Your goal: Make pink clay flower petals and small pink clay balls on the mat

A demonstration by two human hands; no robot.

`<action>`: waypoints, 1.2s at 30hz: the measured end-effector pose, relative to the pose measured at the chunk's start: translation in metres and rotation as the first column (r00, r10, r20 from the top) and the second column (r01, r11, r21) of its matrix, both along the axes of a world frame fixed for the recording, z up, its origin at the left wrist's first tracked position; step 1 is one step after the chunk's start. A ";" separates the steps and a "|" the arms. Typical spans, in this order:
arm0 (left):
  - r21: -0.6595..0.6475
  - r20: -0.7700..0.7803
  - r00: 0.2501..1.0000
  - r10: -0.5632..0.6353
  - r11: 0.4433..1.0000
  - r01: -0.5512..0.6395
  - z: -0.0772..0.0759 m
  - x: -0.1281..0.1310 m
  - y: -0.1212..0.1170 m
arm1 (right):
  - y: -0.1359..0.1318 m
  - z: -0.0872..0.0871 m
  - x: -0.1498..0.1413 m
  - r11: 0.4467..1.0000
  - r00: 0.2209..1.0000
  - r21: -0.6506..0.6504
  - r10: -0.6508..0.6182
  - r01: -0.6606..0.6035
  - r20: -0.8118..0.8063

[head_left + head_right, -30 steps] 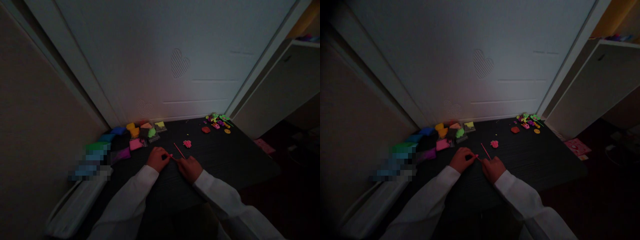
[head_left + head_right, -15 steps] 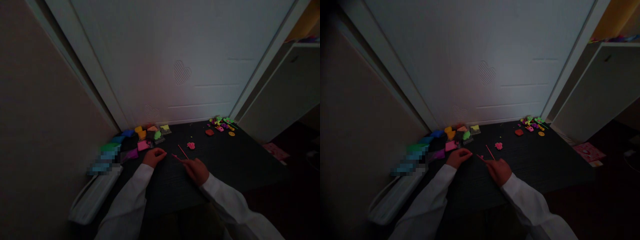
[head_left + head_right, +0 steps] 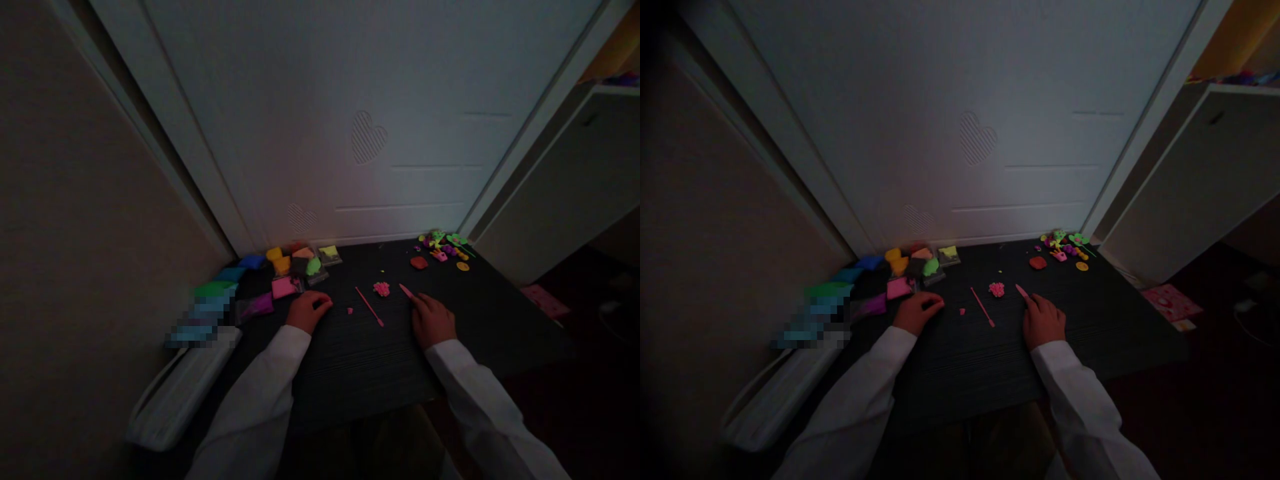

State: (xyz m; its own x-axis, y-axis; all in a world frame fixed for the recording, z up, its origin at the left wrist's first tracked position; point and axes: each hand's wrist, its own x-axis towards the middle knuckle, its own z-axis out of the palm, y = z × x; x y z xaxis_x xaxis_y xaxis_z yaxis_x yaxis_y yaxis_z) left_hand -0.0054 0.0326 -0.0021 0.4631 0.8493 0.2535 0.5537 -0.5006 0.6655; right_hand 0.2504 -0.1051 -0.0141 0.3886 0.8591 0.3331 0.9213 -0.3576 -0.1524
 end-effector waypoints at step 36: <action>0.195 -0.200 0.964 0.173 0.972 -0.134 -0.006 -0.003 0.007 | 0.083 0.034 -0.049 0.830 0.830 0.207 0.547 -0.518 -0.114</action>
State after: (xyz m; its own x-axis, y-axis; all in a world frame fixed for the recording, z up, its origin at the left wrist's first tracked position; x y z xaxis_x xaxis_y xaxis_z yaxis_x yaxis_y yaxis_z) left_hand -0.0079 0.0393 -0.0082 0.3905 0.8646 0.3161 0.7531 -0.4975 0.4305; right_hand 0.2012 -0.0222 0.0197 -0.0539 0.8877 0.4574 0.9182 0.2241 -0.3267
